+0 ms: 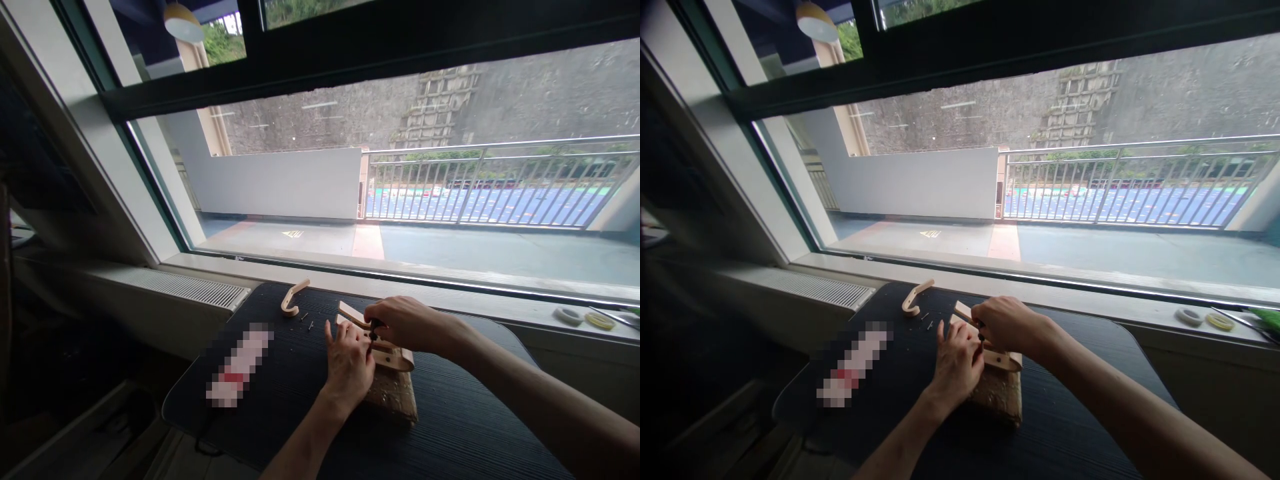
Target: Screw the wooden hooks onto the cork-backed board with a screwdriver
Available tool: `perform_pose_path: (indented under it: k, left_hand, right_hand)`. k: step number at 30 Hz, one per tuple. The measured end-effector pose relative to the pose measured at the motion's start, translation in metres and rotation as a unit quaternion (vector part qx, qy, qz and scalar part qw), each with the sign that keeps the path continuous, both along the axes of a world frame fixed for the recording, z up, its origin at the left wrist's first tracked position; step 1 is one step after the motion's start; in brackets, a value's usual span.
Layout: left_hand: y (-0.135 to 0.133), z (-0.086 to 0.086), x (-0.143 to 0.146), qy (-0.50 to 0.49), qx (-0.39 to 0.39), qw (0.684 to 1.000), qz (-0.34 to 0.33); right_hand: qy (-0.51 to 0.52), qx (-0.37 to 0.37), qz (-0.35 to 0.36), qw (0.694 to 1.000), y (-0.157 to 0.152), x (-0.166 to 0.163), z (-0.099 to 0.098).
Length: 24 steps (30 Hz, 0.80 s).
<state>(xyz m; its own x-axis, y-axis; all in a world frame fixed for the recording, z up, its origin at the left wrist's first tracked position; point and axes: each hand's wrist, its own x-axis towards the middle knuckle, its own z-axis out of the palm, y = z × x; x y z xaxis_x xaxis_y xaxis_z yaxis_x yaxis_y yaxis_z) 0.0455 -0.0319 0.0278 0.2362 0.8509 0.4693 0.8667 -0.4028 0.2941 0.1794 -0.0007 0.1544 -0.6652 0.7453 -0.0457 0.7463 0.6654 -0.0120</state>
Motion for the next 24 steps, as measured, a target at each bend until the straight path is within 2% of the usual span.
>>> perform_pose_path:
  k: [6,15,24]
  left_hand:
    - [0.0,0.0,0.001,0.012,0.0,1.0,0.009]
    - [0.001,0.0,0.0,0.017,0.001,1.0,-0.001]
    - [0.0,0.001,0.001,0.016,-0.014,1.0,-0.001]
  right_hand:
    - [-0.003,-0.014,0.035,0.999,-0.009,-0.004,0.012]
    - [-0.011,0.012,-0.017,1.0,-0.002,-0.005,-0.001]
    - [-0.004,0.001,0.004,1.0,-0.006,0.0,0.004]
